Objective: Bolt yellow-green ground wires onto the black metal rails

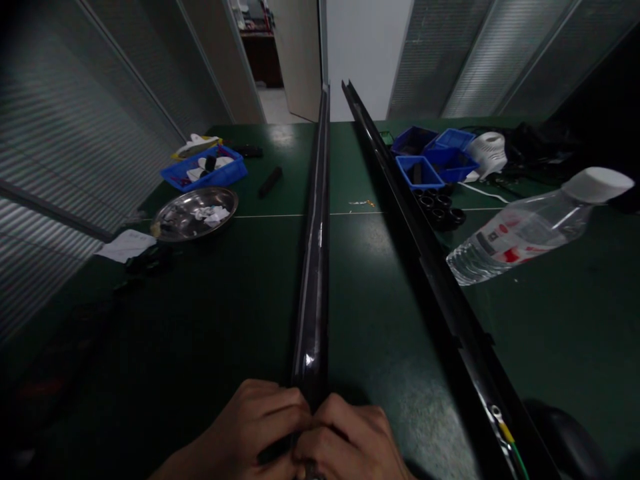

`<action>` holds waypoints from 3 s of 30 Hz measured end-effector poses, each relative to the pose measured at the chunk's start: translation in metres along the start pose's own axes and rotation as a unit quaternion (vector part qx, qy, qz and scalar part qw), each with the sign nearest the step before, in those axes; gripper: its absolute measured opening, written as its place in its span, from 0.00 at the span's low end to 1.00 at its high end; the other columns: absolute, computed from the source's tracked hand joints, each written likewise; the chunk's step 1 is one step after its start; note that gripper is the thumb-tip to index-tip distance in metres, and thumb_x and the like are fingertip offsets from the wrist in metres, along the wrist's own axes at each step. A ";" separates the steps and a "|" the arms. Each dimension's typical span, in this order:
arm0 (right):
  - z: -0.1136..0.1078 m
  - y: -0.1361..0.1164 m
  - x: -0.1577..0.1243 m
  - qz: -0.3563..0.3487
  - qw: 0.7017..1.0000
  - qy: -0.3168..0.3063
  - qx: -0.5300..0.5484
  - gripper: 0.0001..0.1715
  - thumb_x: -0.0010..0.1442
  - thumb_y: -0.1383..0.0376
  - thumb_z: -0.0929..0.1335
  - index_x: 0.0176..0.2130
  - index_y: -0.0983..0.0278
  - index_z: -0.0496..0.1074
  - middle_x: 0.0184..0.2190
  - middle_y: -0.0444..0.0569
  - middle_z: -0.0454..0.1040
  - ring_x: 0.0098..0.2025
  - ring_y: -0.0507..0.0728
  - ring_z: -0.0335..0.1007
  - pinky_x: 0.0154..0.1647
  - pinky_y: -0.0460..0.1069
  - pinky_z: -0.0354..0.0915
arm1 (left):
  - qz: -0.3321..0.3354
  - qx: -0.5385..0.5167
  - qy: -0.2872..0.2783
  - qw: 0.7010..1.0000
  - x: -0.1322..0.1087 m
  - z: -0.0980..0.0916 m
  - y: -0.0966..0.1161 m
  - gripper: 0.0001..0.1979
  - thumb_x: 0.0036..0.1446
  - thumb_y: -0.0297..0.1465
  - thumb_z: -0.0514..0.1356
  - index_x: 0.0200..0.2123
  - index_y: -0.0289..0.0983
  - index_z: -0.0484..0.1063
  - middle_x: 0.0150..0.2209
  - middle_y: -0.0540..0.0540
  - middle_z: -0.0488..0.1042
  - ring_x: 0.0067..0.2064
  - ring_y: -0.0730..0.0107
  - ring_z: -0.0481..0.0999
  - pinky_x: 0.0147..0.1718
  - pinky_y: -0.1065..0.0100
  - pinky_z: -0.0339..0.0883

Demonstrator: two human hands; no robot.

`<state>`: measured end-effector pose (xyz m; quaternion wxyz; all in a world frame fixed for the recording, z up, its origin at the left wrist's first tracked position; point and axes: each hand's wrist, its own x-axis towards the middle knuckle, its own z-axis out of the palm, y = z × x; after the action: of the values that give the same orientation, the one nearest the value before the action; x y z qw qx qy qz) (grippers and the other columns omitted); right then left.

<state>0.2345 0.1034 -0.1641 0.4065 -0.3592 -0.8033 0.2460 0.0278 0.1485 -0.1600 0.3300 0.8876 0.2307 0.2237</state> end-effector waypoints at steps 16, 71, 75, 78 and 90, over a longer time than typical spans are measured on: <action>-0.001 0.006 0.000 0.006 1.000 -0.023 0.006 0.21 0.77 0.61 0.59 0.36 0.63 0.75 0.27 0.44 0.71 0.24 0.48 0.68 0.21 0.42 0.62 | 0.003 0.047 -0.014 0.999 -0.002 0.001 -0.001 0.04 0.65 0.28 0.58 0.35 0.38 0.69 0.30 0.52 0.74 0.26 0.74 0.71 0.23 0.70 0.59; -0.010 -0.004 -0.006 0.068 0.997 -0.005 0.036 0.14 0.73 0.69 0.61 0.51 0.64 0.74 0.34 0.48 0.75 0.33 0.52 0.75 0.29 0.46 0.70 | -0.033 -0.009 -0.081 0.996 0.004 -0.012 0.007 0.07 0.68 0.25 0.50 0.39 0.37 0.68 0.36 0.47 0.75 0.33 0.70 0.76 0.31 0.68 0.66; -0.010 -0.003 -0.007 0.076 0.996 -0.008 0.054 0.13 0.72 0.70 0.62 0.51 0.64 0.74 0.35 0.49 0.75 0.34 0.53 0.75 0.30 0.46 0.70 | -0.052 -0.023 -0.075 0.996 0.004 -0.014 0.008 0.10 0.67 0.24 0.50 0.48 0.38 0.67 0.38 0.47 0.77 0.33 0.68 0.77 0.32 0.67 0.67; -0.009 -0.001 -0.009 0.077 0.994 -0.012 0.070 0.13 0.74 0.68 0.61 0.49 0.63 0.73 0.35 0.49 0.74 0.33 0.52 0.74 0.31 0.46 0.70 | -0.056 -0.046 -0.056 0.996 0.005 -0.013 0.009 0.13 0.68 0.24 0.49 0.53 0.38 0.65 0.40 0.47 0.78 0.34 0.68 0.79 0.34 0.66 0.69; -0.009 -0.002 -0.009 0.070 0.994 -0.028 0.078 0.16 0.76 0.64 0.58 0.45 0.62 0.73 0.32 0.46 0.71 0.29 0.50 0.71 0.27 0.45 0.65 | -0.051 -0.044 -0.043 0.997 0.004 -0.011 0.009 0.13 0.67 0.24 0.50 0.52 0.37 0.65 0.37 0.47 0.77 0.31 0.69 0.77 0.32 0.67 0.68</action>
<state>0.2448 0.0961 -0.1622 0.3920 -0.3748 -0.7656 0.3461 0.0272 0.1500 -0.1452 0.3890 0.8682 0.2513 0.1781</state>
